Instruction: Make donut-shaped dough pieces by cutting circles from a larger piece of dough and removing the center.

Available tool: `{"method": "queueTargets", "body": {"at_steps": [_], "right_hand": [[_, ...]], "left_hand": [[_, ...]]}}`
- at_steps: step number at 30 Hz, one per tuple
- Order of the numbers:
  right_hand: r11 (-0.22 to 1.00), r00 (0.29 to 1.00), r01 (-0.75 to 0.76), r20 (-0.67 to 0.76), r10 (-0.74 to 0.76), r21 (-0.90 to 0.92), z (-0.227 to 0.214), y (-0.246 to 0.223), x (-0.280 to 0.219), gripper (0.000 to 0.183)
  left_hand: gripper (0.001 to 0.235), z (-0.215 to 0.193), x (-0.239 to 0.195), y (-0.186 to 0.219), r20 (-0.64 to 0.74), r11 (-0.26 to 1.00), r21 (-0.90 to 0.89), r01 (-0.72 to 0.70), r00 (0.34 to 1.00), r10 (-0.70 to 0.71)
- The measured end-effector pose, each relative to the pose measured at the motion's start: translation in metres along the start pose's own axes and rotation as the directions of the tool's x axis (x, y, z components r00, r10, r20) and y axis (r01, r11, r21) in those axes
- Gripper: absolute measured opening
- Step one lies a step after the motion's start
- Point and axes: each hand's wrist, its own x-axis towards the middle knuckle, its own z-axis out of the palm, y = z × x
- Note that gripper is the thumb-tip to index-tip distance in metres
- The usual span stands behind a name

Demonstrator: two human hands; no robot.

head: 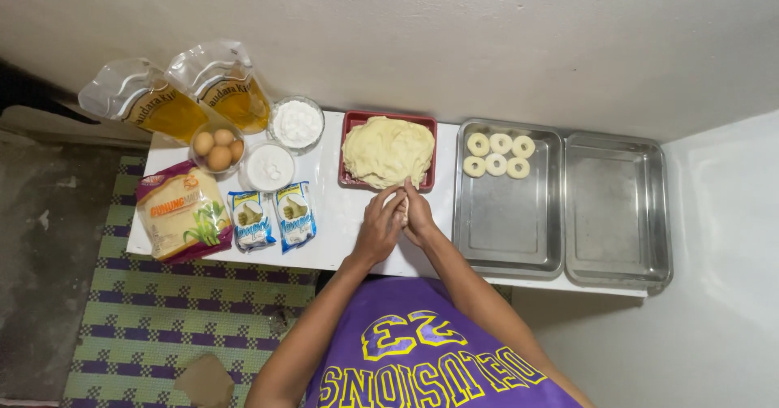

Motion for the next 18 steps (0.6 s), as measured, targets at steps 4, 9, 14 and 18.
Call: {"method": "queueTargets", "body": {"at_steps": [4,9,14,18], "right_hand": [[0.999,0.999,-0.001,0.032,0.0,0.04,0.043,-0.03,-0.037,0.067],[0.988,0.982,-0.085,0.179,0.062,0.126,0.049,-0.037,-0.05,0.092],[0.992,0.957,-0.065,0.289,0.031,0.11,0.028,-0.025,-0.04,0.096],[0.989,0.979,-0.027,0.202,-0.003,0.145,0.011,-0.02,-0.032,0.087]], "left_hand": [[0.053,0.006,0.009,-0.006,-0.021,0.979,0.191,-0.071,0.997,0.077],[0.03,0.01,0.013,-0.034,-0.133,0.969,0.158,-0.191,0.968,0.212],[0.013,0.016,0.02,-0.044,-0.241,0.938,-0.344,0.043,0.962,-0.132],[0.015,0.024,0.023,-0.081,-0.006,0.489,-0.81,0.324,0.829,-0.559]]}}
